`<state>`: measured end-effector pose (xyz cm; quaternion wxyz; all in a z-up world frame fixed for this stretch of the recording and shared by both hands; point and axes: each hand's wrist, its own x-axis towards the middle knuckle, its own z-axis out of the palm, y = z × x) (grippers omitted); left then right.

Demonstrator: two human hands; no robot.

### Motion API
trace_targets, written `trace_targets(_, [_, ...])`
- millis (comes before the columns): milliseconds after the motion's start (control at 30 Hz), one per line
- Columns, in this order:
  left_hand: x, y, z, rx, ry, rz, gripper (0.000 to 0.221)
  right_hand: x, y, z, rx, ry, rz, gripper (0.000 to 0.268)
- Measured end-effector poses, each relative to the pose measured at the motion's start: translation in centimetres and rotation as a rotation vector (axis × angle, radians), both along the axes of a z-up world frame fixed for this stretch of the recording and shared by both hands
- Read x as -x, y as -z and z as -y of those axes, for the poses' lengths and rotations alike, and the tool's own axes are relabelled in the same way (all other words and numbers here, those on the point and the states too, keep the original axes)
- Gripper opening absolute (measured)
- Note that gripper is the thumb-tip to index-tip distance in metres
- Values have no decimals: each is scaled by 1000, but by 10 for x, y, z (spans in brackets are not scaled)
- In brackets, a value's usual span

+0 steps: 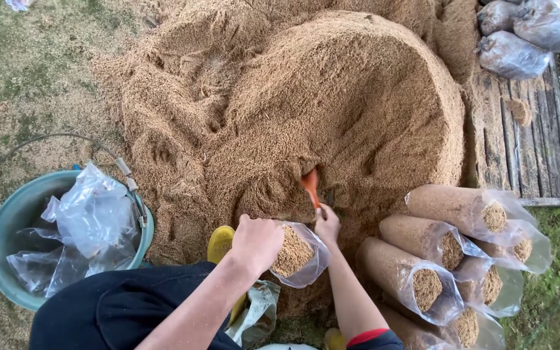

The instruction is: Scooping grain from a large pile into small plastic bags using a hand scoop.

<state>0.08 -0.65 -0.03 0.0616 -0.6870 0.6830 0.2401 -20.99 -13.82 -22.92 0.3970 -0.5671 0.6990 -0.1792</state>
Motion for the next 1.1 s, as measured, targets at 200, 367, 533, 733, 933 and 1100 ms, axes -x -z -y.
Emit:
trace_targets(200, [-2, -6, 2, 6, 4, -3, 15, -19, -4, -5, -11, -284, 158, 25])
trace_targets(367, [-2, -3, 2, 13, 5, -17, 18, -10, -76, -10, 36, -171, 310, 23])
trace_targets(533, [-1, -2, 2, 3, -1, 19, 13, 17, -131, -8, -8, -60, 412, 27])
trace_targets(733, [-5, 4, 5, 5, -22, 9, 10, 45, -230, -29, 123, -98, 380, 24])
trace_targets(933, [-11, -19, 12, -136, 26, 74, 9, 85, -193, -36, 427, -395, 442, 19])
trace_targets(1100, [-7, -11, 7, -142, 31, 63, 10, 57, -169, -36, 125, 7, 641, 23])
